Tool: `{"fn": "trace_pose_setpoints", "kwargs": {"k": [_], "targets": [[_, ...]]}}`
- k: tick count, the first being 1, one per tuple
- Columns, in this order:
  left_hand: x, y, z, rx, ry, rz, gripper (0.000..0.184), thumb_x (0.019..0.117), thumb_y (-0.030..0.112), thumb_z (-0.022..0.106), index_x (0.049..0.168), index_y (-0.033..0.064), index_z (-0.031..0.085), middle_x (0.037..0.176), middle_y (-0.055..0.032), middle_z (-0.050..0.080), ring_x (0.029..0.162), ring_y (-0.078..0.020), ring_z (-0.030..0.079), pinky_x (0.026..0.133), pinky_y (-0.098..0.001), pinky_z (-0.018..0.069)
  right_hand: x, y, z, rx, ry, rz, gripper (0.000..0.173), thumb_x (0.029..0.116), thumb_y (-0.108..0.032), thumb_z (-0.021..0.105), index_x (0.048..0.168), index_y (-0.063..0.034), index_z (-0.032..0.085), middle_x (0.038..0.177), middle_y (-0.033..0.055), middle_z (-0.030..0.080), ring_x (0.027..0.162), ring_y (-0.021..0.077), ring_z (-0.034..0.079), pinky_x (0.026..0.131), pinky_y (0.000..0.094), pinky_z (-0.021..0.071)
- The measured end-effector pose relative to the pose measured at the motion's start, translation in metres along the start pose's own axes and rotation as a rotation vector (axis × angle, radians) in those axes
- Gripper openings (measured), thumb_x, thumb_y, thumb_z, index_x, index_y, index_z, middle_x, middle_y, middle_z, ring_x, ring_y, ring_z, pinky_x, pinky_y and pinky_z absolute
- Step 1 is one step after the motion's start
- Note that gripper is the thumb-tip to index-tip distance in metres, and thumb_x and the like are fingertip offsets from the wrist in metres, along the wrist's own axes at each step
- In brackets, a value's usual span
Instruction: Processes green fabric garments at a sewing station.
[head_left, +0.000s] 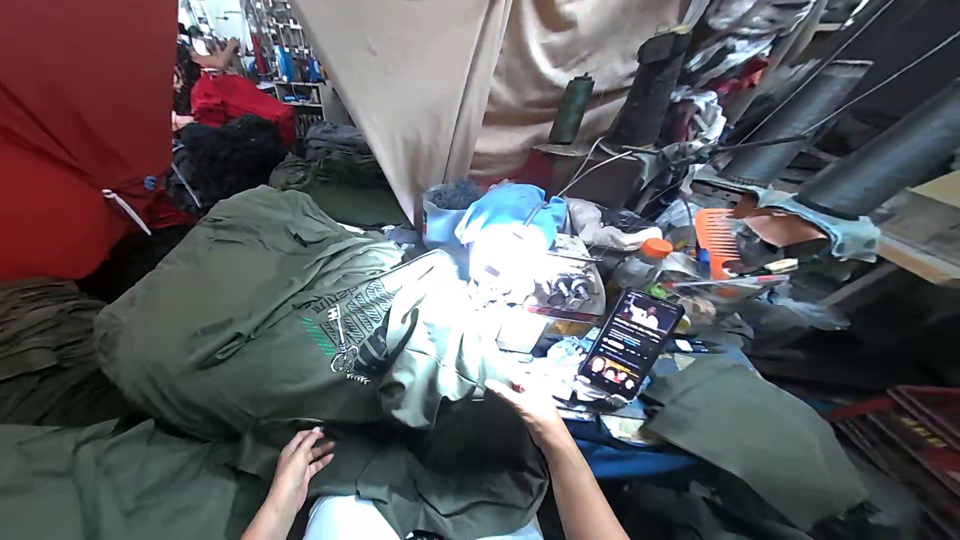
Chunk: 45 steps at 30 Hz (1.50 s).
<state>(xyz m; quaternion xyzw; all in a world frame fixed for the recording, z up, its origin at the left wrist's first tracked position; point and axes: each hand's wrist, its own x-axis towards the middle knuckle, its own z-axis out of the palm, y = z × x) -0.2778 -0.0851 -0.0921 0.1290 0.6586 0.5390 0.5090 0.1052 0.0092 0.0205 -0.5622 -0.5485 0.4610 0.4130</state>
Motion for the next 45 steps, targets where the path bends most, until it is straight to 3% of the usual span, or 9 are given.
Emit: {"fn": "trace_pose_setpoints", "kwargs": {"k": [5,12,16,19,23,29,35,40,45], "targets": [[0.014,-0.009,0.009,-0.187,0.015,-0.11,0.089,0.1022,0.025,0.064,0.165,0.0192,0.001,0.165,-0.0253,0.024,0.132,-0.0462,0.053,0.096,-0.0565,0.0555,0.0,0.005,0.001,0.038,-0.066,0.013,0.016,0.0915,-0.017,0.076,0.094,-0.0022,0.072,0.082,0.0022,0.07,0.078,0.007,0.066,0.079,0.0275,0.056],[-0.055,0.05,0.04,0.919,-0.5,-0.196,0.063,0.0994,0.051,0.063,0.119,-0.0088,0.065,0.095,-0.0157,0.074,0.083,-0.024,0.072,0.085,-0.0425,0.0589,0.0,0.004,0.0,0.016,-0.054,0.019,0.02,0.0947,-0.022,0.073,0.098,-0.0023,0.073,0.086,0.0033,0.071,0.082,0.0077,0.066,0.082,0.0298,0.0553],[-0.121,0.175,-0.03,0.945,-0.16,0.411,0.066,0.0945,0.051,0.068,0.132,-0.0024,0.059,0.108,-0.0189,0.071,0.092,-0.0273,0.073,0.083,-0.0517,0.0613,-0.013,-0.003,0.018,0.258,-0.034,-0.066,0.012,0.0918,-0.014,0.074,0.094,-0.0018,0.074,0.085,0.0024,0.073,0.082,0.0084,0.068,0.081,0.0293,0.0579],[-0.131,0.269,-0.038,0.835,0.195,0.666,0.049,0.1052,0.02,0.058,0.14,-0.0132,0.048,0.133,-0.0374,0.056,0.127,-0.0465,0.055,0.109,-0.0619,0.0387,-0.022,-0.015,0.047,0.532,-0.082,0.008,0.013,0.0925,-0.004,0.07,0.104,0.0022,0.069,0.093,0.0074,0.073,0.087,0.0128,0.07,0.083,0.0314,0.059],[-0.077,0.298,-0.006,1.154,0.514,1.125,0.045,0.1025,0.008,0.057,0.143,-0.0091,0.049,0.142,-0.044,0.045,0.134,-0.0681,0.036,0.104,-0.0843,0.026,-0.027,-0.019,0.077,0.734,-0.125,0.147,0.011,0.0963,0.0,0.064,0.107,0.0018,0.065,0.092,0.0082,0.073,0.084,0.013,0.07,0.077,0.0299,0.0591],[-0.078,0.146,0.158,0.901,-0.398,1.774,0.032,0.0865,0.019,0.066,0.116,0.0072,0.072,0.127,-0.0167,0.065,0.122,-0.0339,0.062,0.101,-0.0522,0.0532,-0.036,-0.016,0.071,0.667,-0.106,0.284,0.01,0.0978,-0.005,0.065,0.106,0.0008,0.065,0.093,0.0074,0.073,0.084,0.0136,0.07,0.077,0.0302,0.059],[-0.036,0.13,0.174,1.259,-0.421,1.663,0.021,0.0915,0.01,0.07,0.111,0.0044,0.076,0.103,-0.0175,0.073,0.101,-0.0371,0.069,0.093,-0.0566,0.0524,-0.038,-0.024,0.054,0.601,-0.152,0.3,0.009,0.0982,-0.006,0.065,0.105,-0.001,0.065,0.095,0.0069,0.072,0.086,0.0137,0.069,0.073,0.0302,0.0581],[-0.062,0.19,0.171,1.096,-0.558,1.044,0.025,0.1083,0.018,0.051,0.112,-0.0002,0.069,0.095,-0.0166,0.071,0.09,-0.0297,0.07,0.085,-0.0518,0.0557,-0.037,-0.02,0.055,0.557,-0.024,0.329,0.03,0.0988,-0.011,0.066,0.126,-0.0017,0.058,0.108,0.0082,0.066,0.093,0.0144,0.065,0.076,0.0303,0.0554],[-0.065,0.224,0.196,0.984,-0.596,0.781,0.033,0.1116,0.019,0.043,0.132,-0.0033,0.057,0.12,-0.0227,0.064,0.111,-0.0318,0.063,0.1,-0.0531,0.0474,-0.032,-0.013,0.056,0.601,-0.106,0.279,0.007,0.0963,-0.005,0.067,0.103,-0.0017,0.066,0.092,0.0052,0.071,0.081,0.0104,0.067,0.07,0.0265,0.055]]}}
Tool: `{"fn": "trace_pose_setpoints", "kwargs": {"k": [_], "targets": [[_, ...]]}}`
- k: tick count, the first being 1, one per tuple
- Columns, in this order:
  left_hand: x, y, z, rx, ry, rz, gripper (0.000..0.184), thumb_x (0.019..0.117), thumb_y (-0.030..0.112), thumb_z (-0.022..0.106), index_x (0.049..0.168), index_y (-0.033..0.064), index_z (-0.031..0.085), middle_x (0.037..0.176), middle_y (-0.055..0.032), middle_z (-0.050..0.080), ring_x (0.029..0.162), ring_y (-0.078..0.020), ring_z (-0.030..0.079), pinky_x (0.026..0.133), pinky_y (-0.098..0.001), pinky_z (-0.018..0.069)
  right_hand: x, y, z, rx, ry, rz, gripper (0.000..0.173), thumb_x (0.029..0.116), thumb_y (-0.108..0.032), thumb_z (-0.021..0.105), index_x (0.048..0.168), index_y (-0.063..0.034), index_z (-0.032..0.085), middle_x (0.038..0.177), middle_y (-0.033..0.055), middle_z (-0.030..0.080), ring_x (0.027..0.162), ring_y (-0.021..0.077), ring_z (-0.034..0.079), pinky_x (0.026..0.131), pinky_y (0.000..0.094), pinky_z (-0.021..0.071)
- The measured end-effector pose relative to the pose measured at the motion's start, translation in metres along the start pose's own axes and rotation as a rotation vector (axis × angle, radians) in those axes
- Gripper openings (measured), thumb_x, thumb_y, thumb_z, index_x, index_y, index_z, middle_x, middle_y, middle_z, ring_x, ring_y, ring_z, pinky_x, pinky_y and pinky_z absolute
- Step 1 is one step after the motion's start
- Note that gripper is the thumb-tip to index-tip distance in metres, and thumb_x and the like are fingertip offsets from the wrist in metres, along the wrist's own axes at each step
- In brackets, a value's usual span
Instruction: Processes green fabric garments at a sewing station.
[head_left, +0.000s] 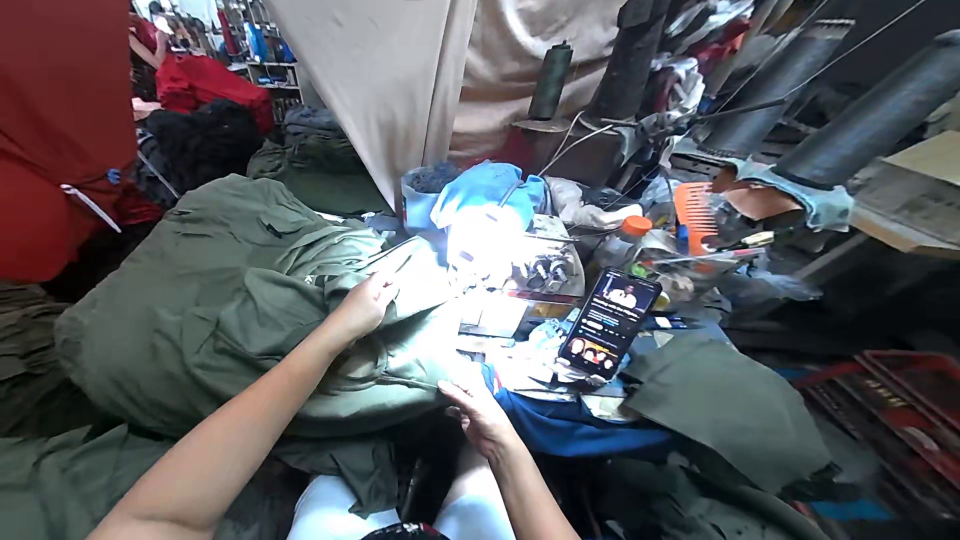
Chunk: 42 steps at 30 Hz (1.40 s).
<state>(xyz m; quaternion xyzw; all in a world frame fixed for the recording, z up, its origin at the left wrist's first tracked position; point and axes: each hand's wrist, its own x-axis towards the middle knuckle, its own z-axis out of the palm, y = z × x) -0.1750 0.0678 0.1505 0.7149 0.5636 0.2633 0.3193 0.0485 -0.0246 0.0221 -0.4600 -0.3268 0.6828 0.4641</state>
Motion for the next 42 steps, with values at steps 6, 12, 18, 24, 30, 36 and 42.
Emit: {"fn": "trace_pose_setpoints", "kwargs": {"k": [6,12,18,24,30,36,42], "targets": [[-0.003,0.025,-0.005,0.228,0.012,0.271,0.027,0.0933,0.032,0.076,0.1,0.0058,0.073,0.088,-0.0101,0.072,0.084,-0.0245,0.069,0.079,-0.0514,0.0551,0.003,0.001,-0.006,0.078,-0.11,-0.007,0.004,0.094,-0.003,0.067,0.098,-0.0022,0.068,0.088,0.0054,0.073,0.077,0.0099,0.068,0.07,0.0254,0.0574],[-0.056,-0.001,0.058,0.397,0.116,0.707,0.012,0.0897,0.022,0.072,0.09,0.0107,0.074,0.073,-0.0043,0.068,0.062,-0.0206,0.066,0.056,-0.0435,0.057,0.0,0.004,-0.013,-0.025,-0.145,-0.015,0.006,0.0934,-0.01,0.07,0.091,-0.0042,0.071,0.085,0.0024,0.073,0.077,0.0078,0.068,0.072,0.0247,0.0563],[-0.053,-0.026,0.093,0.486,0.266,0.82,0.017,0.0948,0.018,0.063,0.091,0.009,0.077,0.08,-0.0085,0.071,0.062,-0.0219,0.068,0.053,-0.0374,0.0564,0.006,-0.002,-0.007,0.001,-0.081,-0.042,0.004,0.0936,-0.007,0.069,0.09,-0.0049,0.069,0.081,0.0017,0.071,0.07,0.0061,0.065,0.064,0.0223,0.0535],[-0.01,0.004,0.098,0.579,0.25,0.585,0.02,0.0963,0.018,0.066,0.087,0.0053,0.078,0.071,-0.0121,0.07,0.068,-0.0303,0.072,0.06,-0.0496,0.0588,0.043,-0.036,0.005,0.056,0.046,-0.114,0.005,0.0965,-0.001,0.064,0.094,-0.004,0.066,0.081,0.002,0.07,0.067,0.0046,0.064,0.058,0.0191,0.0518],[0.016,0.037,0.075,0.599,-0.048,0.228,0.029,0.1044,0.022,0.055,0.114,0.0028,0.075,0.106,-0.0213,0.073,0.105,-0.04,0.07,0.091,-0.0576,0.0542,0.056,-0.061,0.012,-0.022,0.08,-0.147,0.003,0.0987,-0.005,0.063,0.098,-0.004,0.066,0.08,0.0007,0.068,0.067,0.0046,0.062,0.059,0.0196,0.0515],[0.018,0.032,0.022,0.443,-0.107,-0.013,0.029,0.1028,0.027,0.058,0.113,0.004,0.073,0.11,-0.0189,0.071,0.107,-0.0366,0.068,0.093,-0.0592,0.0519,0.048,-0.048,0.005,-0.035,-0.02,-0.196,0.007,0.096,-0.001,0.063,0.09,-0.0015,0.067,0.066,-0.001,0.061,0.055,0.0042,0.055,0.054,0.0199,0.0485],[0.049,0.03,0.013,-0.027,-0.095,-0.093,0.023,0.1015,0.014,0.063,0.116,-0.0031,0.067,0.11,-0.0215,0.068,0.102,-0.0325,0.065,0.092,-0.0545,0.051,0.057,-0.045,0.004,-0.143,0.021,-0.175,0.011,0.0975,-0.011,0.067,0.103,-0.0013,0.068,0.08,0.0018,0.065,0.064,0.0063,0.057,0.06,0.024,0.0503]]}}
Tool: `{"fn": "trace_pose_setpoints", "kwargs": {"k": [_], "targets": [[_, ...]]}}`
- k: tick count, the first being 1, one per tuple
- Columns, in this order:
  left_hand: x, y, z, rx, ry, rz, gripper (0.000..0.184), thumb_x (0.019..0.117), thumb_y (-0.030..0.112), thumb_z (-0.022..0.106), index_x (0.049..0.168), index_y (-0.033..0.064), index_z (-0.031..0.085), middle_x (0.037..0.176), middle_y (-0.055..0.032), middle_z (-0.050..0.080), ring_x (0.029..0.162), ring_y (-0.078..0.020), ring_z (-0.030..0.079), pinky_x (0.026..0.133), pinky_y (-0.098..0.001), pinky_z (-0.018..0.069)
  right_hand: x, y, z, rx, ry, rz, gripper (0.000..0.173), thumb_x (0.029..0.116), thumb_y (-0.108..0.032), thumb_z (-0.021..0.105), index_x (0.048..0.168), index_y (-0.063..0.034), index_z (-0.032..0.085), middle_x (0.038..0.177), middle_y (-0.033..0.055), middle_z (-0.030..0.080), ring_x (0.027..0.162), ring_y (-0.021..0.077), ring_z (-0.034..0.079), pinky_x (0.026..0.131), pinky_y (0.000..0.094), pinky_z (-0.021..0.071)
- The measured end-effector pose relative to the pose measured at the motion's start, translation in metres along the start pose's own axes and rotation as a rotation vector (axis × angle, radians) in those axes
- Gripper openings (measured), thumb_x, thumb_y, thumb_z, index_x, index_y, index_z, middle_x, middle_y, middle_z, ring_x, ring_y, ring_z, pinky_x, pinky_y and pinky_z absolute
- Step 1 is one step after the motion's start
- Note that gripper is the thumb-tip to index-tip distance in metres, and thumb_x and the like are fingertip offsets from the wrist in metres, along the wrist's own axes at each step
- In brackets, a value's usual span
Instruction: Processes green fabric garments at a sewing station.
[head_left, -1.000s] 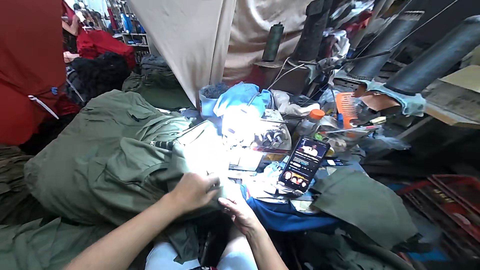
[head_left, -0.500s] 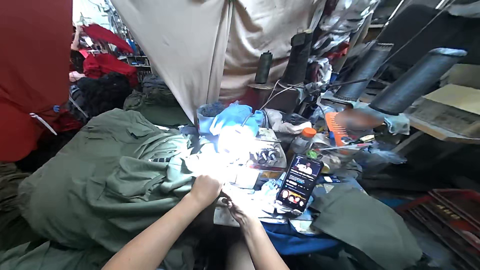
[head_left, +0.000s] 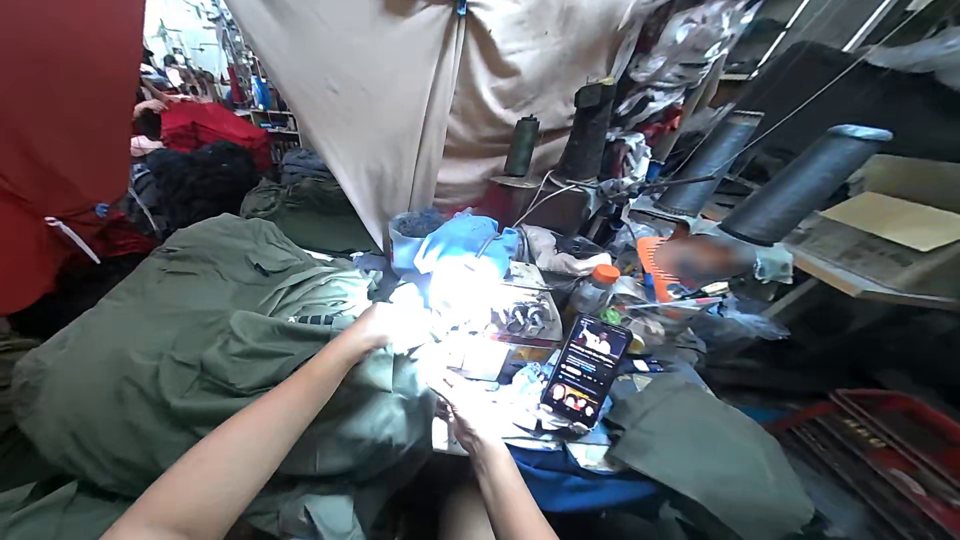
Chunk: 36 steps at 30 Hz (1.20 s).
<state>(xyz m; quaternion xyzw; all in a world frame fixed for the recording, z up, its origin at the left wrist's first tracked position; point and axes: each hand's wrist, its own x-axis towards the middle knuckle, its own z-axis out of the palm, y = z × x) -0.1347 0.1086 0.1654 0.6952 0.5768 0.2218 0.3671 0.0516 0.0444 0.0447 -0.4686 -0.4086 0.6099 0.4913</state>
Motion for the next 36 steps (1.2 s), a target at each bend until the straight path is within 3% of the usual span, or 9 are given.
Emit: {"fn": "trace_pose_setpoints", "kwargs": {"k": [4,7,12,18,22,25,27,32,36], "targets": [[-0.011,0.014,0.001,0.231,0.021,0.221,0.026,0.1015,0.021,0.064,0.113,-0.0004,0.072,0.106,-0.0207,0.072,0.102,-0.0354,0.069,0.094,-0.0584,0.0525,-0.003,0.006,0.002,0.033,0.018,-0.061,0.008,0.0956,-0.006,0.068,0.089,-0.0033,0.071,0.073,-0.002,0.066,0.063,0.0024,0.058,0.061,0.0202,0.0501],[-0.027,-0.023,0.034,0.393,0.169,0.626,0.026,0.0971,0.026,0.065,0.087,0.0055,0.077,0.079,-0.0097,0.072,0.078,-0.0254,0.071,0.073,-0.0502,0.0584,-0.008,0.01,0.003,-0.025,0.002,-0.093,0.011,0.0939,-0.006,0.069,0.083,-0.0043,0.071,0.071,-0.0022,0.067,0.065,0.0038,0.061,0.065,0.0225,0.0531],[-0.045,-0.062,0.08,0.628,0.428,0.896,0.021,0.095,0.021,0.063,0.089,0.0079,0.079,0.066,-0.0087,0.067,0.058,-0.025,0.069,0.05,-0.0422,0.0558,-0.019,0.014,0.005,-0.058,-0.024,-0.097,0.016,0.0955,-0.003,0.064,0.082,-0.0059,0.071,0.075,-0.0029,0.069,0.072,0.004,0.064,0.073,0.0241,0.0556],[-0.033,-0.036,0.09,0.684,0.422,0.744,0.017,0.0948,0.014,0.065,0.089,0.0035,0.077,0.072,-0.0123,0.07,0.068,-0.0302,0.073,0.057,-0.0477,0.0597,-0.013,0.012,0.005,-0.024,0.038,-0.122,0.014,0.0946,0.0,0.062,0.082,-0.005,0.066,0.073,-0.0024,0.065,0.069,0.0045,0.062,0.069,0.023,0.055],[-0.02,-0.005,0.075,0.633,0.137,0.427,0.028,0.1033,0.018,0.055,0.107,-0.0007,0.075,0.099,-0.0216,0.074,0.098,-0.0401,0.072,0.085,-0.0565,0.0572,-0.01,0.001,0.004,-0.049,0.085,-0.106,0.012,0.096,-0.003,0.065,0.085,-0.0026,0.071,0.071,-0.002,0.067,0.066,0.004,0.061,0.067,0.0224,0.0536],[-0.024,0.001,0.051,0.696,0.156,0.391,0.025,0.0995,0.019,0.061,0.109,0.0016,0.076,0.107,-0.0234,0.073,0.107,-0.0431,0.069,0.091,-0.0605,0.053,-0.011,0.001,0.0,-0.085,0.091,-0.077,0.014,0.0963,-0.006,0.067,0.083,-0.004,0.07,0.066,-0.0043,0.062,0.059,0.0014,0.055,0.059,0.0194,0.0481],[-0.028,0.011,0.027,0.716,0.078,0.212,0.028,0.1008,0.025,0.061,0.109,0.0016,0.075,0.11,-0.0213,0.072,0.111,-0.0398,0.067,0.096,-0.058,0.0499,-0.014,0.002,-0.004,-0.105,0.063,-0.066,0.013,0.0958,-0.007,0.068,0.083,-0.0036,0.069,0.066,-0.0039,0.061,0.058,0.002,0.054,0.058,0.0194,0.0472],[-0.022,0.014,-0.004,0.273,-0.024,0.119,0.025,0.1048,0.017,0.058,0.103,-0.0039,0.071,0.094,-0.02,0.069,0.09,-0.0332,0.067,0.085,-0.0535,0.0524,-0.013,0.002,-0.004,-0.111,-0.029,-0.062,0.018,0.0972,-0.009,0.065,0.08,-0.0067,0.068,0.062,-0.0069,0.057,0.053,0.0002,0.049,0.054,0.0183,0.0439],[-0.016,0.016,0.005,-0.062,-0.041,0.09,0.027,0.1017,0.009,0.061,0.128,0.0019,0.062,0.116,-0.017,0.066,0.103,-0.0258,0.063,0.089,-0.0476,0.0522,-0.011,0.003,-0.003,-0.082,0.069,-0.057,0.016,0.0953,-0.007,0.069,0.08,-0.0052,0.068,0.064,-0.0044,0.06,0.056,0.0017,0.053,0.056,0.0192,0.0468]]}}
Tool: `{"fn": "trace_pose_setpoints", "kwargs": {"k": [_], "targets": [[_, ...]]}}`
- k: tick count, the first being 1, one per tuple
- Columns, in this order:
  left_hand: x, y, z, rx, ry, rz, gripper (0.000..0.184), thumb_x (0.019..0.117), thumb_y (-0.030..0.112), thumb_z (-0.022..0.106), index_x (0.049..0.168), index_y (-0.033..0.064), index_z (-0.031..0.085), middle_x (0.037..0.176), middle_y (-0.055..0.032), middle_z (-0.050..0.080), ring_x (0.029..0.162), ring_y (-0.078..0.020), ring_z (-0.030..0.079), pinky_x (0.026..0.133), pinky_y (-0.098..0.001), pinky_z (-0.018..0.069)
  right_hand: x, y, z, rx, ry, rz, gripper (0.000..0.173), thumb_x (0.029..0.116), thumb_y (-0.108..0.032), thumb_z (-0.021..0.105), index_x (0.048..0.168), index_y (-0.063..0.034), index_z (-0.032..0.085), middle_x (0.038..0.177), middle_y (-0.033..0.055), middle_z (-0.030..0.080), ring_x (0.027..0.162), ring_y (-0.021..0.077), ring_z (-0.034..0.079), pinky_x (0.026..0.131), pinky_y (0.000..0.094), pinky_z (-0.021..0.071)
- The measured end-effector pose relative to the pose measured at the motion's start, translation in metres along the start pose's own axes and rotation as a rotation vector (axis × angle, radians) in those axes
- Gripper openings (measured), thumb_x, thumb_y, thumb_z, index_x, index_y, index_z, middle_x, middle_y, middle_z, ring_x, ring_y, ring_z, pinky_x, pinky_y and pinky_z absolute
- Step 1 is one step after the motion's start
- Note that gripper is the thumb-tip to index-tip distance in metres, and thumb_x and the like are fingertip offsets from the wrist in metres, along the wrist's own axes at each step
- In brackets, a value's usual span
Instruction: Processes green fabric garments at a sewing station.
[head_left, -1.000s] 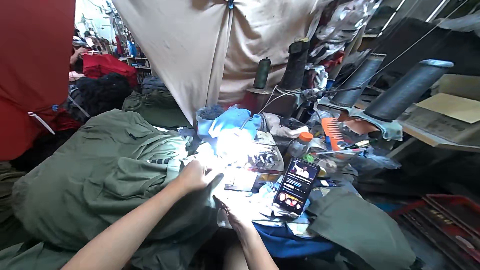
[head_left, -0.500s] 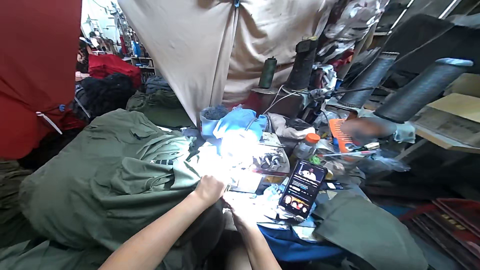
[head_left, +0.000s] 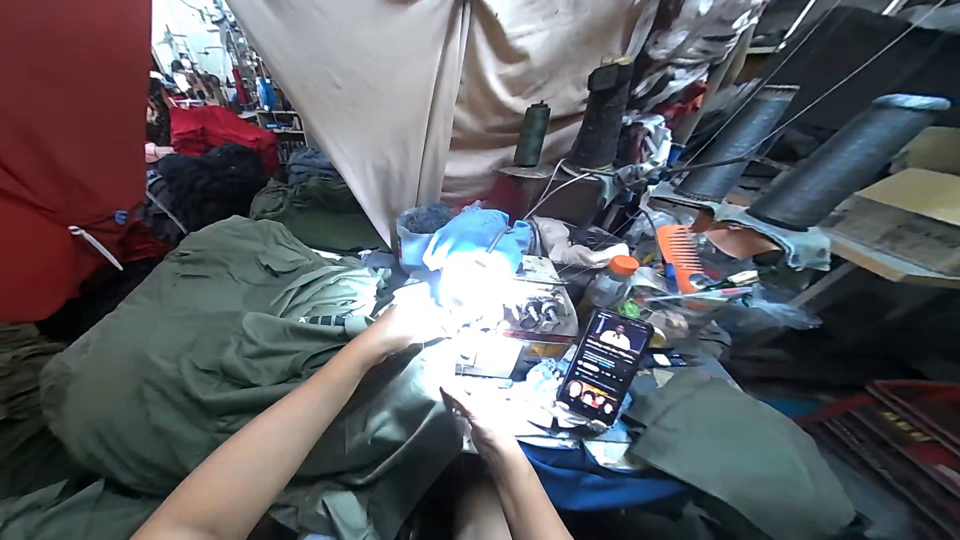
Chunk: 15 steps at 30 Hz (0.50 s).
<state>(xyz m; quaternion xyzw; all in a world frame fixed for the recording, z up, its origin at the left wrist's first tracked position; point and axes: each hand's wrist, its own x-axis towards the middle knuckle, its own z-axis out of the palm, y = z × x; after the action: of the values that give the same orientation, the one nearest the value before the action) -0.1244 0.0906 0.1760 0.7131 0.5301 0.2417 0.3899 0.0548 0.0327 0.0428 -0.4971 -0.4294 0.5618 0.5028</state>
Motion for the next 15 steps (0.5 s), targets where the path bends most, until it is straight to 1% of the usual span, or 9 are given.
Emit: {"fn": "trace_pose_setpoints", "kwargs": {"k": [1,2,3,4,6,8,10,12,15], "targets": [[0.003,-0.001,0.001,0.115,0.004,0.068,0.03,0.1002,0.012,0.065,0.128,0.0012,0.064,0.118,-0.0189,0.068,0.107,-0.0292,0.065,0.093,-0.0509,0.0526,-0.002,0.0,0.0,0.02,0.001,-0.017,0.014,0.0937,-0.005,0.069,0.08,-0.0047,0.069,0.064,-0.0036,0.061,0.056,0.0023,0.054,0.056,0.0194,0.0477],[0.003,-0.002,0.002,0.294,0.008,0.14,0.029,0.1,0.018,0.066,0.123,0.0006,0.068,0.116,-0.0199,0.07,0.109,-0.0328,0.067,0.096,-0.0552,0.0525,-0.003,0.002,-0.001,0.023,-0.006,-0.034,0.013,0.0927,-0.004,0.069,0.08,-0.0046,0.069,0.065,-0.0034,0.061,0.056,0.0025,0.054,0.056,0.0197,0.0479],[0.003,-0.008,0.006,0.457,0.025,0.217,0.028,0.0987,0.026,0.068,0.114,0.0023,0.073,0.106,-0.0183,0.073,0.102,-0.0339,0.07,0.09,-0.0574,0.0545,-0.004,0.004,-0.002,0.012,-0.015,-0.045,0.012,0.0918,-0.004,0.07,0.079,-0.0046,0.07,0.065,-0.0034,0.062,0.056,0.0024,0.054,0.056,0.0197,0.0476],[0.0,-0.017,0.012,0.582,0.062,0.349,0.027,0.0982,0.03,0.066,0.102,0.0051,0.076,0.091,-0.0152,0.074,0.089,-0.0333,0.072,0.079,-0.0576,0.0565,-0.005,0.006,-0.003,-0.007,-0.026,-0.05,0.013,0.0919,-0.006,0.071,0.079,-0.0055,0.071,0.065,-0.0042,0.062,0.056,0.0018,0.053,0.056,0.0195,0.0463],[-0.013,-0.034,0.031,0.668,0.151,0.597,0.021,0.0951,0.026,0.068,0.093,0.0095,0.08,0.069,-0.0097,0.069,0.065,-0.0293,0.069,0.061,-0.0537,0.0549,-0.009,0.009,-0.006,-0.051,-0.053,-0.047,0.014,0.0926,-0.012,0.072,0.079,-0.008,0.072,0.066,-0.0058,0.063,0.059,0.0009,0.054,0.058,0.0205,0.0462],[-0.023,-0.051,0.051,0.723,0.249,0.759,0.016,0.0923,0.022,0.07,0.089,0.0099,0.079,0.067,-0.0085,0.068,0.063,-0.0278,0.07,0.056,-0.0501,0.0562,-0.013,0.01,-0.008,-0.063,-0.08,-0.031,0.015,0.0935,-0.014,0.07,0.08,-0.0087,0.073,0.069,-0.0059,0.065,0.062,0.001,0.056,0.062,0.0217,0.048],[-0.022,-0.068,0.065,0.736,0.359,0.834,0.016,0.0909,0.022,0.069,0.086,0.0101,0.078,0.07,-0.0079,0.069,0.065,-0.0261,0.071,0.057,-0.0469,0.0581,-0.016,0.011,-0.008,-0.057,-0.074,-0.027,0.016,0.0939,-0.013,0.07,0.079,-0.0085,0.072,0.069,-0.0058,0.064,0.062,0.0009,0.056,0.063,0.021,0.0477],[-0.015,-0.072,0.071,0.726,0.416,0.849,0.016,0.0905,0.022,0.068,0.084,0.0101,0.078,0.07,-0.0069,0.069,0.065,-0.0242,0.071,0.057,-0.0443,0.0582,-0.012,0.009,-0.007,-0.058,-0.035,-0.038,0.017,0.0935,-0.012,0.07,0.077,-0.0082,0.071,0.067,-0.0057,0.063,0.061,0.001,0.056,0.062,0.0211,0.0475],[-0.003,-0.059,0.069,0.722,0.412,0.738,0.02,0.0902,0.021,0.071,0.077,0.0062,0.076,0.066,-0.0101,0.068,0.062,-0.0281,0.07,0.053,-0.0482,0.0557,0.0,-0.006,-0.002,-0.059,0.016,-0.053,0.012,0.0953,-0.008,0.068,0.084,-0.0052,0.071,0.072,-0.0034,0.066,0.066,0.0017,0.06,0.064,0.0205,0.0507]]}}
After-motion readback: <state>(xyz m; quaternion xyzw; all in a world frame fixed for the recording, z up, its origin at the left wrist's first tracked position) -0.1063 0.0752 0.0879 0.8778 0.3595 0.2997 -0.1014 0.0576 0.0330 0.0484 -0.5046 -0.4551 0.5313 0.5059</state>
